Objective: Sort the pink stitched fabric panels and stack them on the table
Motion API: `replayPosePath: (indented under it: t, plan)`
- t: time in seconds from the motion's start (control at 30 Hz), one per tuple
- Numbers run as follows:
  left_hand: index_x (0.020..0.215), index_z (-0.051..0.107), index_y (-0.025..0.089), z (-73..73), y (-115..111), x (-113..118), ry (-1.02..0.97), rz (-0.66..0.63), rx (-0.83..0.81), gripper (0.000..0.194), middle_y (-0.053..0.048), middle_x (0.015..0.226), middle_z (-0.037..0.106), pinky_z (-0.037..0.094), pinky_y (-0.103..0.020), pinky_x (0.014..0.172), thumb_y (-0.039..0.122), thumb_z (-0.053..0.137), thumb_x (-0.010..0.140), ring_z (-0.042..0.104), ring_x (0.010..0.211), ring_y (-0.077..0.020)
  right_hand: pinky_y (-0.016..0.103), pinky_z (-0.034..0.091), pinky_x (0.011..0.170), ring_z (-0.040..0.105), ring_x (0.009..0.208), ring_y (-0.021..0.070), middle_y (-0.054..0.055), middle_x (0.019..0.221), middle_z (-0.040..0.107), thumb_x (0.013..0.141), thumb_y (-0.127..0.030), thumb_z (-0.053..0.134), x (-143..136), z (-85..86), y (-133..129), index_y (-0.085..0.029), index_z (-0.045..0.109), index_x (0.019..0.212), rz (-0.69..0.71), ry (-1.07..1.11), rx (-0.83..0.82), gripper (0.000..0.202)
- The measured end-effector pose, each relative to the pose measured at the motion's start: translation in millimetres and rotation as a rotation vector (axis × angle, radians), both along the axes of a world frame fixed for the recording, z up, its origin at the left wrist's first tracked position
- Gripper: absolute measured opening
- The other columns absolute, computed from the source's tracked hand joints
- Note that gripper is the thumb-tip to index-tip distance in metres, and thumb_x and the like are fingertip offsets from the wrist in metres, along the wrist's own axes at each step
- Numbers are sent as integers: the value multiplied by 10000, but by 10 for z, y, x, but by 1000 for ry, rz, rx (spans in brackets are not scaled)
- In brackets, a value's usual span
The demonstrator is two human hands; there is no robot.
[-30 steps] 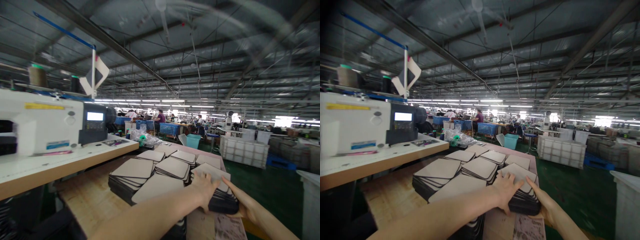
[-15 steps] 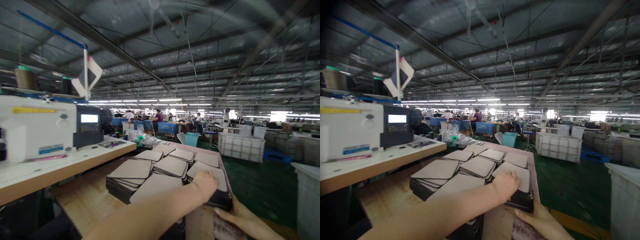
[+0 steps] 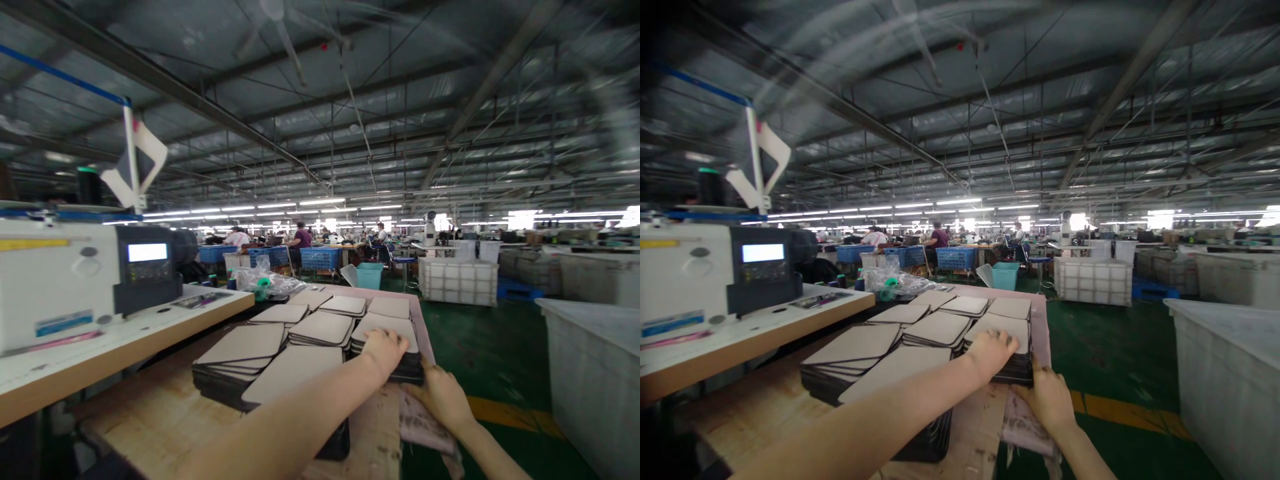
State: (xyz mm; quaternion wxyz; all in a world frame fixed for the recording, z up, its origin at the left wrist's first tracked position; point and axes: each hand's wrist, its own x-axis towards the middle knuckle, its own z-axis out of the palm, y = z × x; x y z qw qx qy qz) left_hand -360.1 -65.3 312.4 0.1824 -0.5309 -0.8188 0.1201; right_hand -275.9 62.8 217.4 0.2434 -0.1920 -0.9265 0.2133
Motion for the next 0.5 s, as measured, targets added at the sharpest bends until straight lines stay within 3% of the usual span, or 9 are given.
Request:
replayPosePath:
  t: [0.13, 0.23, 0.3, 0.33, 0.4, 0.5]
  plan:
    - [1201, 470, 53, 354, 161, 450, -20, -34, -21, 580, -208, 1168, 539, 483, -481, 829, 225, 710, 702, 523, 1069, -333, 435, 327, 1009, 426, 1176, 307, 168, 1258, 473, 784, -498, 503, 361, -222, -14, -77, 372, 1309, 39, 24, -80, 685]
    - [1024, 589, 74, 563, 486, 1119, -87, -231, -23, 286, -149, 1018, 632, 518, -428, 762, 168, 621, 755, 602, 940, -274, 396, 246, 1086, 335, 1256, 241, 112, 1341, 403, 818, -588, 394, 919, -569, -47, -109, 358, 1305, -3, 143, -283, 684]
    - [987, 605, 94, 531, 738, 1664, -148, -425, -19, 229, -142, 1009, 646, 524, -366, 727, 151, 582, 766, 616, 919, -256, 411, 281, 1068, 375, 1226, 254, 90, 1311, 440, 801, -634, 391, 1411, -848, -99, -170, 428, 1240, -77, 191, -438, 639]
    - [987, 601, 105, 441, 844, 1944, -180, -530, -22, 215, -130, 1008, 647, 524, -351, 716, 154, 555, 783, 619, 910, -247, 407, 321, 1040, 416, 1190, 260, 84, 1279, 473, 794, -642, 401, 1691, -997, -131, -191, 464, 1197, -120, 207, -502, 609]
    - [1016, 575, 115, 106, 970, 2462, -249, -750, -49, 223, -105, 992, 651, 531, -349, 687, 184, 512, 813, 625, 874, -239, 364, 379, 991, 478, 1129, 260, 82, 1202, 541, 787, -635, 427, 2319, -1318, -199, -202, 542, 1083, -231, 256, -568, 537]
    - [1014, 558, 102, -697, 935, 2988, -337, -1066, -132, 237, -104, 957, 644, 542, -396, 659, 238, 487, 832, 617, 852, -266, 299, 411, 950, 524, 1079, 253, 90, 1108, 603, 753, -637, 472, 3454, -1883, -310, -186, 585, 996, -566, 328, -604, 524]
